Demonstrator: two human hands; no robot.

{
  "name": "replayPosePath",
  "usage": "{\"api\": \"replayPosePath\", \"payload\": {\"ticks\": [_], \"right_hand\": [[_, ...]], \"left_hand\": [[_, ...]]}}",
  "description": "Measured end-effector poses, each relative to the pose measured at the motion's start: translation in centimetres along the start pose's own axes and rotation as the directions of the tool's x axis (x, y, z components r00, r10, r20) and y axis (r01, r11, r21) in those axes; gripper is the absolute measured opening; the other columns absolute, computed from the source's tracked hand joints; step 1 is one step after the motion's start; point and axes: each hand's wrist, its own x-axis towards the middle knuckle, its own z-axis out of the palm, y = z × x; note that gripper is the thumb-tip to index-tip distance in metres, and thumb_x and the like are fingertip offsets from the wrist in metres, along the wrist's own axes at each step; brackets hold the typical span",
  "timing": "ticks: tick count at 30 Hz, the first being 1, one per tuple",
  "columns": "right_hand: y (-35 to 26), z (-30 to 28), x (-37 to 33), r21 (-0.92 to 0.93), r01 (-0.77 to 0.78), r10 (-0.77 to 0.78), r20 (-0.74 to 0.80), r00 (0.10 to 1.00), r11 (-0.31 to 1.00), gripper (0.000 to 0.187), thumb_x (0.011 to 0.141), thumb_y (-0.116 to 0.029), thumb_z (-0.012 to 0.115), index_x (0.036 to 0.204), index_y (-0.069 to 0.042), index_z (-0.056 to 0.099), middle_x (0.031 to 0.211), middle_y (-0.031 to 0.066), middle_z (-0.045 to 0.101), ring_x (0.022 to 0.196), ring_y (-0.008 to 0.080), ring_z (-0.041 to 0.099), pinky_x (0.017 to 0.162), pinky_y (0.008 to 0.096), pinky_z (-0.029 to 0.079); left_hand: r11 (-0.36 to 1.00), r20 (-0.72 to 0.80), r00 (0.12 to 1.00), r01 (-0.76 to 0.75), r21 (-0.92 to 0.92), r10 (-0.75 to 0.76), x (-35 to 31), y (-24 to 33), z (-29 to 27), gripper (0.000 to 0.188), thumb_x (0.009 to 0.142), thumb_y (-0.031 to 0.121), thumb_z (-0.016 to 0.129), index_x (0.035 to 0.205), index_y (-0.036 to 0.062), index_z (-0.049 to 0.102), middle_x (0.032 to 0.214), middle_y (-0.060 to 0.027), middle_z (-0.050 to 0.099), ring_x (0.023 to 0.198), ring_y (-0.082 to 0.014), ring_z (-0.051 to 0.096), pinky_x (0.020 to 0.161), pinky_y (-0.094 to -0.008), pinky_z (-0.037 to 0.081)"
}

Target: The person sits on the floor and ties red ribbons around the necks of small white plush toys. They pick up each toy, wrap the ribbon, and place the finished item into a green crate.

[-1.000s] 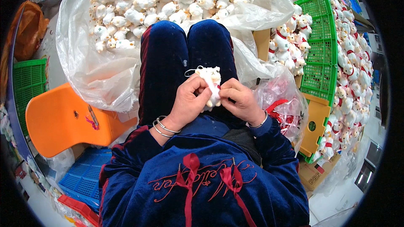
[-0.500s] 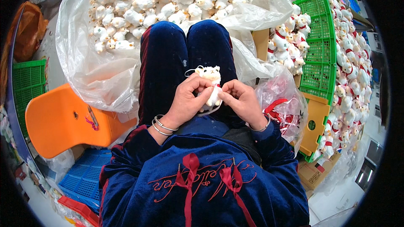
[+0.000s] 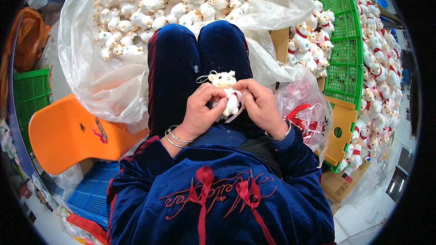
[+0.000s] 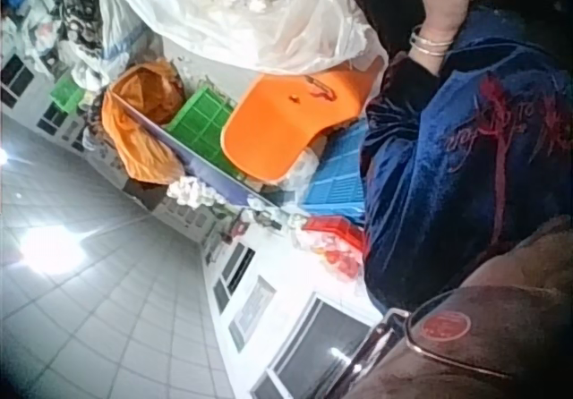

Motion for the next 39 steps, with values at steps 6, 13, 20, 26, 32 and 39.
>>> {"api": "replayPosePath", "payload": {"ticks": [6,13,20,26,32,39], "right_hand": [[-0.7,-0.4,0.3,-0.014,-0.106,0.107,0.077,0.991,0.994,0.015,0.099,-0.007,0.062,0.111,0.0,0.063,0.085,0.0108,0.07,0.073,0.0154,0.067,0.067,0.0303,0.052],[0.7,-0.3,0.7,0.271,-0.183,0.172,0.064,0.983,0.945,0.013,0.1,-0.005,0.058,0.111,0.001,0.062,0.08,0.008,0.067,0.07,0.0114,0.062,0.066,0.0289,0.051],[-0.3,-1.6,1.3,0.034,0.023,-0.027,0.151,0.988,0.999,0.015,0.095,-0.009,0.063,0.106,0.0,0.063,0.083,0.0126,0.069,0.077,0.0249,0.07,0.069,0.0361,0.053],[-1.0,-2.5,1.3,-0.132,-0.007,0.039,0.237,0.971,0.991,0.018,0.091,-0.017,0.072,0.101,-0.003,0.067,0.093,0.0164,0.07,0.085,0.0343,0.069,0.073,0.0398,0.053],[-0.2,-2.4,1.4,-0.113,0.14,-0.118,0.183,0.976,0.984,0.011,0.089,-0.011,0.072,0.093,-0.002,0.069,0.088,0.0134,0.067,0.081,0.0308,0.068,0.072,0.0368,0.053],[0.1,-1.5,1.0,0.038,0.084,-0.088,0.149,0.985,0.996,0.009,0.092,-0.008,0.07,0.091,0.001,0.068,0.087,0.0123,0.066,0.08,0.0225,0.068,0.073,0.0345,0.052]], "left_hand": [[1.0,0.018,1.0,-0.002,0.008,0.002,-0.1,-0.3,-0.2,0.01,0.085,0.002,0.074,0.093,0.0057,0.068,0.084,-0.0046,0.062,0.074,-0.016,0.059,0.067,-0.0287,0.047],[0.994,0.037,0.995,-0.093,0.063,0.091,-0.1,-0.4,-0.5,0.013,0.082,0.001,0.075,0.092,0.0063,0.068,0.084,-0.0061,0.063,0.074,-0.0212,0.061,0.067,-0.0316,0.048],[0.975,0.048,0.983,-0.184,0.125,0.18,0.0,-0.3,-0.6,0.017,0.079,-0.001,0.077,0.092,0.0068,0.069,0.085,-0.0064,0.065,0.074,-0.0224,0.062,0.068,-0.0334,0.05],[0.947,0.116,0.961,-0.269,0.177,0.251,-0.1,-0.6,-0.9,0.022,0.075,0.0,0.08,0.093,0.0085,0.071,0.088,-0.0053,0.065,0.075,-0.0227,0.062,0.068,-0.0336,0.051],[0.918,0.162,0.943,-0.322,0.233,0.29,-0.2,-0.5,-0.9,0.027,0.072,0.002,0.083,0.095,0.0109,0.072,0.094,-0.0043,0.062,0.077,-0.0223,0.062,0.067,-0.0332,0.052],[0.923,0.144,0.945,-0.318,0.216,0.292,-0.3,-0.6,-0.8,0.028,0.072,0.001,0.083,0.096,0.0112,0.072,0.094,-0.0039,0.061,0.076,-0.0213,0.062,0.066,-0.0325,0.052]]}}
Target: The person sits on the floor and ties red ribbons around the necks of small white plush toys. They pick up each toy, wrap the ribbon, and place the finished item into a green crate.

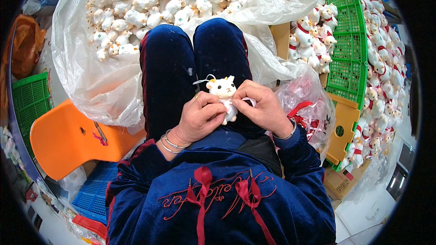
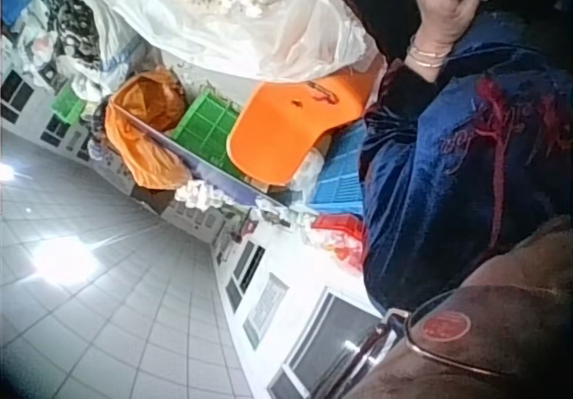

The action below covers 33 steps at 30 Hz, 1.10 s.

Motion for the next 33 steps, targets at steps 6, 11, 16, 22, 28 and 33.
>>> {"api": "replayPosePath", "payload": {"ticks": [6,11,16,22,28,33], "right_hand": [[-0.4,0.5,-0.2,0.044,-0.073,0.073,-0.019,0.997,0.996,0.014,0.098,-0.011,0.065,0.093,0.002,0.065,0.084,0.012,0.065,0.077,0.02,0.064,0.072,0.0341,0.05],[0.5,0.8,-0.6,0.108,-0.112,0.116,-0.029,0.993,0.988,0.015,0.1,-0.013,0.065,0.096,0.001,0.064,0.082,0.0106,0.065,0.077,0.0169,0.063,0.07,0.033,0.05],[0.8,1.0,-0.7,0.197,-0.18,0.194,-0.051,0.98,0.964,0.015,0.099,-0.014,0.067,0.097,0.001,0.065,0.084,0.0081,0.067,0.078,0.014,0.062,0.072,0.0307,0.05],[0.9,1.2,-0.7,0.167,-0.132,0.151,-0.108,0.983,0.977,0.013,0.098,-0.012,0.069,0.098,0.001,0.066,0.088,0.0074,0.07,0.081,0.0137,0.064,0.075,0.0288,0.052],[0.4,1.4,-0.7,0.153,-0.073,0.094,-0.142,0.985,0.986,0.008,0.097,-0.005,0.069,0.099,0.002,0.066,0.096,0.0079,0.071,0.089,0.0136,0.066,0.083,0.028,0.053],[0.7,1.6,-0.6,0.09,-0.067,0.083,-0.197,0.977,0.994,0.01,0.095,-0.007,0.072,0.099,0.001,0.067,0.091,0.0087,0.073,0.083,0.0143,0.069,0.077,0.0288,0.054]], "left_hand": [[0.998,-0.007,0.999,0.045,-0.032,-0.045,0.1,0.2,0.0,0.028,0.073,0.001,0.082,0.097,0.0107,0.072,0.093,-0.0036,0.062,0.078,-0.0206,0.062,0.065,-0.0322,0.052],[0.998,-0.007,0.998,0.056,-0.031,-0.057,0.1,0.2,0.0,0.028,0.073,0.0,0.081,0.097,0.0101,0.071,0.094,-0.004,0.062,0.079,-0.0212,0.063,0.066,-0.0325,0.052],[0.997,-0.013,0.998,0.069,-0.021,-0.069,0.0,0.2,0.1,0.027,0.073,0.0,0.081,0.096,0.0096,0.071,0.094,-0.0045,0.062,0.08,-0.0217,0.064,0.068,-0.0328,0.052],[0.994,-0.034,0.994,0.099,-0.049,-0.101,0.1,0.3,0.0,0.025,0.075,0.0,0.08,0.096,0.0081,0.07,0.096,-0.0069,0.062,0.081,-0.0226,0.065,0.069,-0.0331,0.053],[0.98,-0.016,0.985,0.168,-0.104,-0.17,0.1,0.1,-0.1,0.023,0.081,0.0,0.077,0.101,0.0071,0.069,0.099,-0.0087,0.061,0.082,-0.02,0.063,0.071,-0.0305,0.052],[0.975,0.005,0.981,0.192,-0.108,-0.193,0.8,0.8,-0.4,0.026,0.082,0.0,0.076,0.106,0.0094,0.074,0.096,-0.0075,0.063,0.085,-0.0214,0.064,0.074,-0.0311,0.053]]}}
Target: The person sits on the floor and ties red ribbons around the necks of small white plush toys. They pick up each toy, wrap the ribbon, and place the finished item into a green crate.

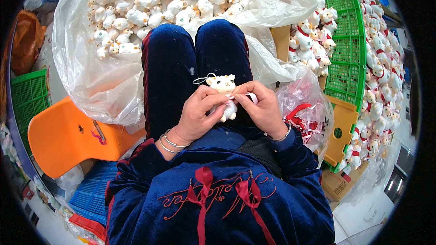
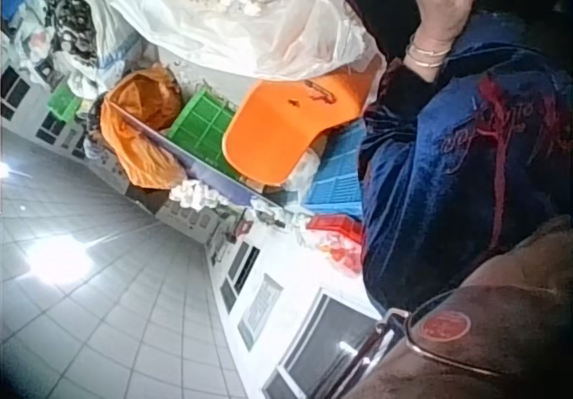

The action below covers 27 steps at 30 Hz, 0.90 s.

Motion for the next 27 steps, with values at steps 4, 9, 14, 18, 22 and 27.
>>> {"api": "replayPosePath", "payload": {"ticks": [4,9,14,18,22,27], "right_hand": [[0.1,0.2,0.1,0.032,-0.036,0.037,-0.029,0.999,0.999,0.011,0.094,-0.007,0.073,0.098,0.001,0.067,0.089,0.0075,0.072,0.081,0.0115,0.068,0.074,0.0276,0.053],[-0.7,0.3,0.4,0.04,-0.126,0.127,-0.023,0.992,0.991,0.011,0.095,-0.007,0.072,0.1,0.0,0.065,0.086,0.003,0.068,0.078,0.0078,0.064,0.071,0.0248,0.052],[-0.5,0.6,0.8,0.312,-0.239,0.254,-0.008,0.967,0.92,0.01,0.098,-0.006,0.066,0.106,0.0,0.062,0.089,0.0015,0.066,0.078,0.0078,0.063,0.071,0.0233,0.051],[0.4,0.0,0.9,0.46,-0.237,0.214,0.102,0.971,0.856,0.009,0.099,-0.003,0.061,0.106,0.001,0.063,0.091,0.0017,0.066,0.082,0.0081,0.062,0.076,0.0234,0.052],[-0.1,-1.0,1.1,0.227,-0.127,0.081,0.204,0.976,0.966,0.011,0.095,0.0,0.063,0.106,0.002,0.063,0.098,0.0053,0.066,0.088,0.0121,0.063,0.079,0.0267,0.052],[-2.2,-1.1,1.4,-0.098,0.139,-0.116,0.213,0.97,0.985,0.017,0.088,0.004,0.066,0.104,0.0,0.067,0.098,0.0126,0.062,0.09,0.0253,0.064,0.079,0.0338,0.052]], "left_hand": [[1.0,0.051,0.999,0.011,0.026,-0.012,-0.2,-0.2,-0.1,0.028,0.082,0.001,0.076,0.108,0.0113,0.077,0.096,-0.0062,0.062,0.087,-0.0209,0.064,0.075,-0.0314,0.053],[0.998,0.086,0.996,-0.009,0.06,0.004,0.2,0.1,-0.5,0.026,0.081,0.0,0.076,0.105,0.0106,0.077,0.096,-0.0059,0.06,0.087,-0.0207,0.064,0.075,-0.0318,0.053],[1.0,0.053,0.998,0.023,0.003,-0.023,0.0,-0.1,-0.2,0.021,0.081,0.0,0.077,0.1,0.0088,0.075,0.098,-0.0069,0.061,0.088,-0.0213,0.064,0.075,-0.032,0.053],[0.999,0.03,0.999,0.026,-0.031,-0.025,0.0,-0.1,-0.2,0.02,0.082,0.0,0.077,0.1,0.0072,0.073,0.1,-0.0082,0.062,0.088,-0.0211,0.065,0.075,-0.0314,0.053],[0.998,0.017,1.0,0.021,-0.052,-0.02,-0.1,-0.5,-0.1,0.019,0.084,0.0,0.075,0.1,0.0072,0.072,0.1,-0.0057,0.058,0.086,-0.0166,0.06,0.075,-0.0283,0.049],[0.997,0.014,0.999,0.038,-0.068,-0.037,-0.2,-0.5,0.0,0.017,0.085,0.0,0.075,0.1,0.0067,0.072,0.101,-0.0061,0.059,0.086,-0.0166,0.06,0.076,-0.0283,0.049]]}}
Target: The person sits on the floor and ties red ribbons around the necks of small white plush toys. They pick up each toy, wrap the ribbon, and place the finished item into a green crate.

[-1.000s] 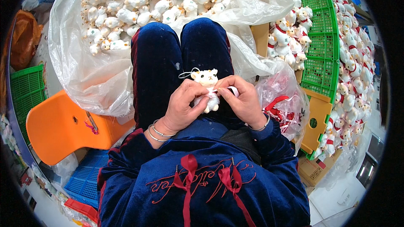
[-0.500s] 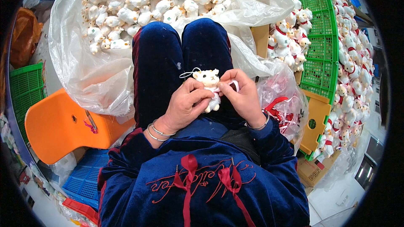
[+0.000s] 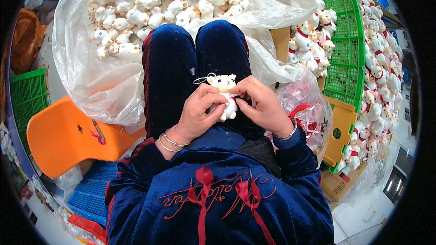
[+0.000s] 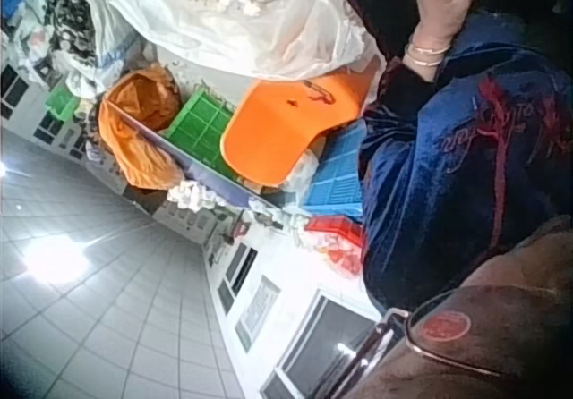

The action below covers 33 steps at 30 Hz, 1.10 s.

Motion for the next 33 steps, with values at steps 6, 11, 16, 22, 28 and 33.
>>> {"api": "replayPosePath", "payload": {"ticks": [6,11,16,22,28,33], "right_hand": [[0.8,0.2,0.3,-0.219,0.148,-0.155,-0.016,0.988,0.964,0.015,0.085,0.001,0.07,0.1,-0.002,0.068,0.093,0.0146,0.06,0.089,0.0331,0.061,0.078,0.0401,0.05],[0.8,-0.5,0.5,-0.214,0.089,-0.082,0.04,0.996,0.973,0.01,0.088,-0.006,0.071,0.096,-0.002,0.069,0.088,0.0139,0.061,0.085,0.0328,0.063,0.075,0.0399,0.051],[0.4,-0.4,0.3,-0.055,-0.171,0.173,0.035,0.984,0.984,0.013,0.095,-0.013,0.07,0.096,0.0,0.069,0.081,0.01,0.065,0.074,0.0213,0.064,0.069,0.0345,0.051],[1.6,-0.2,0.3,0.477,-0.492,0.391,0.301,0.87,0.728,0.024,0.103,-0.021,0.064,0.096,0.001,0.071,0.08,-0.0003,0.066,0.073,0.0065,0.055,0.067,0.0251,0.046],[2.3,-0.3,0.4,0.532,-0.544,0.486,0.262,0.834,0.649,0.031,0.105,-0.025,0.061,0.093,0.002,0.071,0.08,-0.0002,0.065,0.072,0.0063,0.054,0.066,0.0229,0.044],[2.7,-0.2,0.4,0.481,-0.537,0.48,0.248,0.842,0.693,0.032,0.104,-0.025,0.062,0.089,0.001,0.071,0.077,0.0,0.065,0.071,0.007,0.055,0.067,0.0235,0.045]], "left_hand": [[1.0,0.007,1.0,0.0,0.005,0.0,0.0,0.0,-0.1,0.017,0.085,0.0,0.075,0.101,0.0067,0.071,0.101,-0.0071,0.059,0.087,-0.0172,0.06,0.076,-0.0285,0.05],[0.999,0.004,0.999,-0.033,0.025,0.033,-0.1,-0.4,-0.1,0.019,0.084,0.001,0.075,0.101,0.007,0.07,0.102,-0.0078,0.059,0.087,-0.0182,0.061,0.076,-0.0291,0.05],[0.998,-0.009,0.998,-0.062,0.03,0.062,0.0,-0.3,0.0,0.021,0.083,0.0,0.076,0.101,0.0076,0.07,0.1,-0.0078,0.06,0.084,-0.02,0.062,0.073,-0.0302,0.051],[0.998,-0.002,0.999,-0.052,0.029,0.052,0.1,0.0,-0.1,0.02,0.081,-0.001,0.077,0.097,0.0074,0.07,0.098,-0.0076,0.06,0.084,-0.0211,0.063,0.071,-0.0309,0.051],[0.997,-0.017,0.997,-0.069,0.024,0.07,0.2,-0.2,-0.2,0.021,0.08,-0.003,0.077,0.096,0.0073,0.07,0.097,-0.0073,0.061,0.084,-0.0212,0.063,0.071,-0.0312,0.051],[0.996,-0.025,0.996,-0.082,0.041,0.083,0.2,-0.2,-0.1,0.021,0.079,-0.003,0.078,0.097,0.0068,0.07,0.098,-0.0077,0.061,0.084,-0.0212,0.063,0.07,-0.031,0.051]]}}
